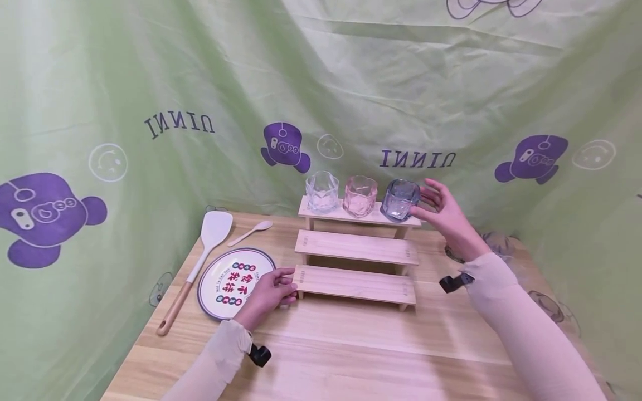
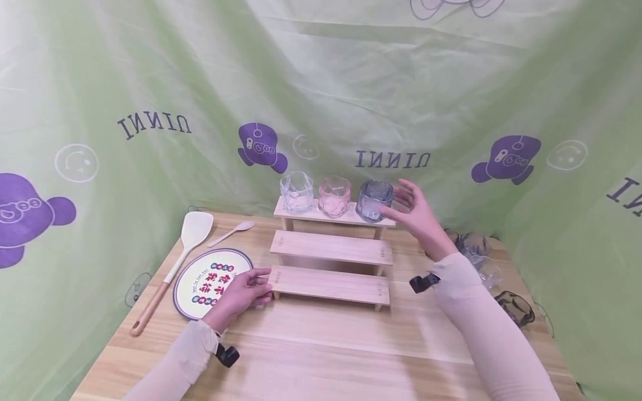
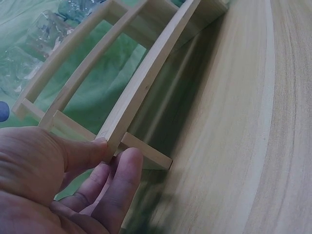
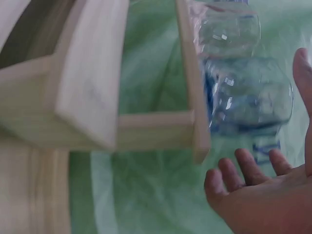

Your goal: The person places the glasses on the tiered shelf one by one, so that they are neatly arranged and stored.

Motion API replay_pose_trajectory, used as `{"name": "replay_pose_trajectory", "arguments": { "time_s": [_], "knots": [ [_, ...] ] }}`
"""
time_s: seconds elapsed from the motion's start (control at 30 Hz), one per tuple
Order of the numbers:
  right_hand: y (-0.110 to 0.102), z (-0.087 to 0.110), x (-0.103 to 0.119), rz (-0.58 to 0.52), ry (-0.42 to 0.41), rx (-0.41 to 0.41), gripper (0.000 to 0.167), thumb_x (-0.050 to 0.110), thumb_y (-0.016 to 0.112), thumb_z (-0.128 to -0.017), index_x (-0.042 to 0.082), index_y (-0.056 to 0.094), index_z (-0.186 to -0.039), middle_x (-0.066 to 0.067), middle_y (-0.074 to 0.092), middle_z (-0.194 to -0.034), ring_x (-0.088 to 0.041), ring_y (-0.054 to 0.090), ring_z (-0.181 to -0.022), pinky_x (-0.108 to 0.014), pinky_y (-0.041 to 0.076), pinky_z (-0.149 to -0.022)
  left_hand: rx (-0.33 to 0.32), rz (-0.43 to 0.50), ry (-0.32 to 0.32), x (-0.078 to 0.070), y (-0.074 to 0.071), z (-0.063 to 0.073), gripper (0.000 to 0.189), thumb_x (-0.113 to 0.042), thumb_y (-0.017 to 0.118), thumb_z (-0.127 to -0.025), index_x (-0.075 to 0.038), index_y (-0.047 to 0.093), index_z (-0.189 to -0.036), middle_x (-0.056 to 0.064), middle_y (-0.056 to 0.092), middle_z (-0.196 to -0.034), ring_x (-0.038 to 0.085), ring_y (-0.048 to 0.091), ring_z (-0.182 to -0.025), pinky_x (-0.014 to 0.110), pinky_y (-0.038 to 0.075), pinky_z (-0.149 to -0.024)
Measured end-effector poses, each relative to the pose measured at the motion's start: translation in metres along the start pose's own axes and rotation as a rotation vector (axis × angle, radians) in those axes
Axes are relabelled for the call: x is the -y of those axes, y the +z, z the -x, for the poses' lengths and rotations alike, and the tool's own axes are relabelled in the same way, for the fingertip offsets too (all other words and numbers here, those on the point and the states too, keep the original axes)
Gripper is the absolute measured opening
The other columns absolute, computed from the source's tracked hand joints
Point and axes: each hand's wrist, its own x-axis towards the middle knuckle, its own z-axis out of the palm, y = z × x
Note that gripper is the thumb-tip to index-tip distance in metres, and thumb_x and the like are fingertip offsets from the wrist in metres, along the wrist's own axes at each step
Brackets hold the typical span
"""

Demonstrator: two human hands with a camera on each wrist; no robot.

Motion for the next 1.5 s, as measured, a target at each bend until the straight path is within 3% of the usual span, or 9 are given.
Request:
{"name": "replay_pose_trajectory", "arguments": {
  "time_s": [0.27,0.4,0.57,0.73,0.9,1.07,1.23,1.37,1.5],
  "knots": [
    [-0.066,0.065,-0.045,-0.063,-0.094,-0.110,0.085,-0.004,0.070,-0.093,0.015,0.021,-0.160,-0.022,0.025,-0.161,-0.033,0.029,-0.145,-0.015,0.044,-0.105,-0.004,-0.007,-0.005,-0.002,0.004,-0.002,0.051,0.009,0.066,-0.092,0.000,0.055,-0.141,0.018,0.057,-0.110,0.026,0.067,-0.086,0.043,0.064,-0.083],
    [-0.106,0.099,-0.066,0.045,-0.060,-0.204,0.083,-0.001,0.068,-0.096,0.019,0.021,-0.161,-0.017,0.025,-0.162,-0.027,0.029,-0.146,-0.014,0.039,-0.109,-0.018,-0.007,-0.014,-0.004,0.002,0.000,0.052,0.008,0.067,-0.091,-0.001,0.055,-0.141,0.018,0.057,-0.111,0.027,0.067,-0.088,0.043,0.064,-0.084],
    [-0.151,0.139,-0.092,0.312,0.016,-0.312,0.079,0.013,0.063,-0.102,0.020,0.014,-0.163,-0.011,0.024,-0.164,-0.015,0.031,-0.144,-0.007,0.035,-0.107,-0.017,-0.007,-0.018,-0.002,0.000,-0.002,0.052,0.008,0.067,-0.091,-0.001,0.055,-0.141,0.019,0.057,-0.113,0.028,0.068,-0.089,0.042,0.064,-0.083],
    [-0.172,0.175,-0.119,0.410,0.110,-0.301,0.079,0.020,0.061,-0.104,0.018,0.009,-0.164,-0.013,0.020,-0.166,-0.011,0.027,-0.143,0.000,0.031,-0.101,-0.021,-0.008,-0.033,0.000,-0.001,-0.003,0.053,0.008,0.067,-0.092,-0.002,0.055,-0.142,0.020,0.059,-0.113,0.029,0.068,-0.090,0.041,0.064,-0.082],
    [-0.171,0.194,-0.138,0.402,0.156,-0.270,0.080,0.022,0.062,-0.104,0.016,0.009,-0.164,-0.017,0.022,-0.164,-0.005,0.035,-0.136,0.000,0.036,-0.095,-0.033,0.007,-0.047,-0.001,-0.001,-0.005,0.051,0.008,0.067,-0.093,-0.002,0.056,-0.141,0.020,0.058,-0.113,0.029,0.068,-0.090,0.041,0.064,-0.083],
    [-0.155,0.193,-0.142,0.396,0.135,-0.313,0.068,0.021,0.068,-0.100,0.008,0.030,-0.156,0.003,0.052,-0.137,0.010,0.048,-0.107,-0.001,0.043,-0.083,-0.026,0.005,-0.043,-0.001,0.000,-0.005,0.051,0.009,0.067,-0.093,-0.002,0.056,-0.141,0.020,0.057,-0.113,0.029,0.068,-0.091,0.043,0.064,-0.084],
    [-0.130,0.180,-0.137,0.338,0.264,-0.366,0.055,0.036,0.067,-0.099,0.002,0.038,-0.131,-0.016,0.045,-0.130,-0.014,0.050,-0.106,-0.010,0.050,-0.076,-0.035,0.010,-0.035,-0.001,0.001,-0.003,0.051,0.009,0.066,-0.092,-0.001,0.056,-0.140,0.019,0.057,-0.112,0.029,0.068,-0.090,0.044,0.064,-0.084],
    [-0.110,0.175,-0.133,0.312,0.387,-0.453,0.073,0.048,0.063,-0.098,0.000,0.023,-0.136,-0.025,0.034,-0.138,-0.031,0.043,-0.115,-0.023,0.052,-0.089,-0.024,0.010,-0.028,-0.001,0.002,-0.004,0.051,0.009,0.066,-0.093,-0.001,0.055,-0.141,0.019,0.058,-0.112,0.028,0.069,-0.088,0.043,0.064,-0.083],
    [-0.086,0.166,-0.129,0.270,0.414,-0.495,0.086,0.049,0.063,-0.098,-0.002,0.011,-0.144,-0.028,0.033,-0.141,-0.036,0.039,-0.123,-0.038,0.043,-0.109,-0.028,0.009,-0.032,-0.001,0.001,-0.003,0.051,0.009,0.066,-0.093,-0.002,0.055,-0.141,0.019,0.058,-0.113,0.028,0.068,-0.089,0.043,0.064,-0.083]
  ]
}}
